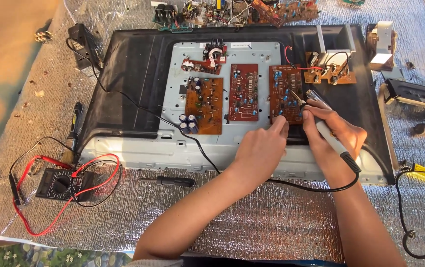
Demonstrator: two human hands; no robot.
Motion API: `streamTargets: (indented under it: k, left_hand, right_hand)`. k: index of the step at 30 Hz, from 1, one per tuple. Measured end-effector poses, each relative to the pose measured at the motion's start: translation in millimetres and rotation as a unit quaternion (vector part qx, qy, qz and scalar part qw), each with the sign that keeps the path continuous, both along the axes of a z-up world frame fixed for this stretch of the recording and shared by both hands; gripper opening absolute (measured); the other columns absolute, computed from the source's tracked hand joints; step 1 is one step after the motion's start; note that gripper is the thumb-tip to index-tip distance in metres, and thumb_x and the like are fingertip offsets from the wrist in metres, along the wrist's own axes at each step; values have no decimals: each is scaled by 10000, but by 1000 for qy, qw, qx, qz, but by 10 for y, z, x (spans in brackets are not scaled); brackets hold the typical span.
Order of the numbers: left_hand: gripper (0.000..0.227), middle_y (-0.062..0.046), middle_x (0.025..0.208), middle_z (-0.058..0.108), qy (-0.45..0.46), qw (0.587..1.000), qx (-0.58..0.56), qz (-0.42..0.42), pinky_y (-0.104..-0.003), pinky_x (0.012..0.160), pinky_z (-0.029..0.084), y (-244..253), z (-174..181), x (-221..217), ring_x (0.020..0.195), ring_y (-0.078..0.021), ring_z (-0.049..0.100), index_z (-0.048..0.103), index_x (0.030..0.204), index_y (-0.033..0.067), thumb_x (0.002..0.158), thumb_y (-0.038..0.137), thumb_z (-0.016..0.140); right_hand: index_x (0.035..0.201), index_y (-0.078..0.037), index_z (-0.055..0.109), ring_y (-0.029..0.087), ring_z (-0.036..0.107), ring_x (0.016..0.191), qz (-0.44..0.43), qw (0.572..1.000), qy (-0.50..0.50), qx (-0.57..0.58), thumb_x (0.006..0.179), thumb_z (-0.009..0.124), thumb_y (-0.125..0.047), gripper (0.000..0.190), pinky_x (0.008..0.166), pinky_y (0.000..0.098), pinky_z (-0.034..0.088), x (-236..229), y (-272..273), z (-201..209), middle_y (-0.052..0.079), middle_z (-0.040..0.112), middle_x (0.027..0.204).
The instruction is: Soldering electronic components on circuit boards inside a television chassis.
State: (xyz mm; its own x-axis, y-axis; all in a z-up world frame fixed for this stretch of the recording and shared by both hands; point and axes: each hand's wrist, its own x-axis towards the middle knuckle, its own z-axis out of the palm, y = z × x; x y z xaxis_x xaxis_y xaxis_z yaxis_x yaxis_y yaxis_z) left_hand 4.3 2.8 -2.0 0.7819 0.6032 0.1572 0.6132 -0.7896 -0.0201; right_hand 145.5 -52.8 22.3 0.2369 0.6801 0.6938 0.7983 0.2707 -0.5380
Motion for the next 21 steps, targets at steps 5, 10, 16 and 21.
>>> streamTargets:
  k: [5, 10, 16, 21]
  left_hand:
    - [548, -9, 1149, 495, -15, 1000, 12, 6, -303, 415, 499, 1, -37, -1, 471, -193, 673, 682, 1181, 93, 822, 484, 816]
    - [479, 0, 1181, 507, 4, 1000, 21, 6, -278, 402, 481, -10, 6, -5, 445, -180, 660, 717, 1061, 99, 829, 509, 806]
    - [303, -228, 1211, 588, -50, 996, -54, -55, -435, 459, 591, 1, 202, -82, 442, -238, 654, 756, 947, -76, 854, 204, 825]
    - [337, -211, 1215, 592, -47, 997, -34, -48, -415, 446, 588, -7, 136, -68, 436, -208, 646, 751, 987, -59, 849, 237, 835]
  right_hand:
    - [1070, 56, 749, 323, 747, 1148, 16, 1000, -18, 12, 1055, 747, 46, 18, 1005, 361, 596, 5, 24, -21, 214, 760, 1166]
    - [1070, 78, 765, 322, 742, 1153, 17, 999, -39, 23, 1033, 768, 62, 41, 1029, 362, 581, -8, 36, -28, 231, 760, 1178]
    - [999, 65, 782, 460, 747, 1039, 30, 996, -51, 64, 985, 808, 96, 42, 917, 501, 593, 35, 87, -91, 226, 781, 965]
    - [1012, 56, 784, 459, 748, 1037, 32, 996, -55, 65, 994, 810, 87, 44, 917, 495, 593, 54, 95, -108, 227, 781, 975]
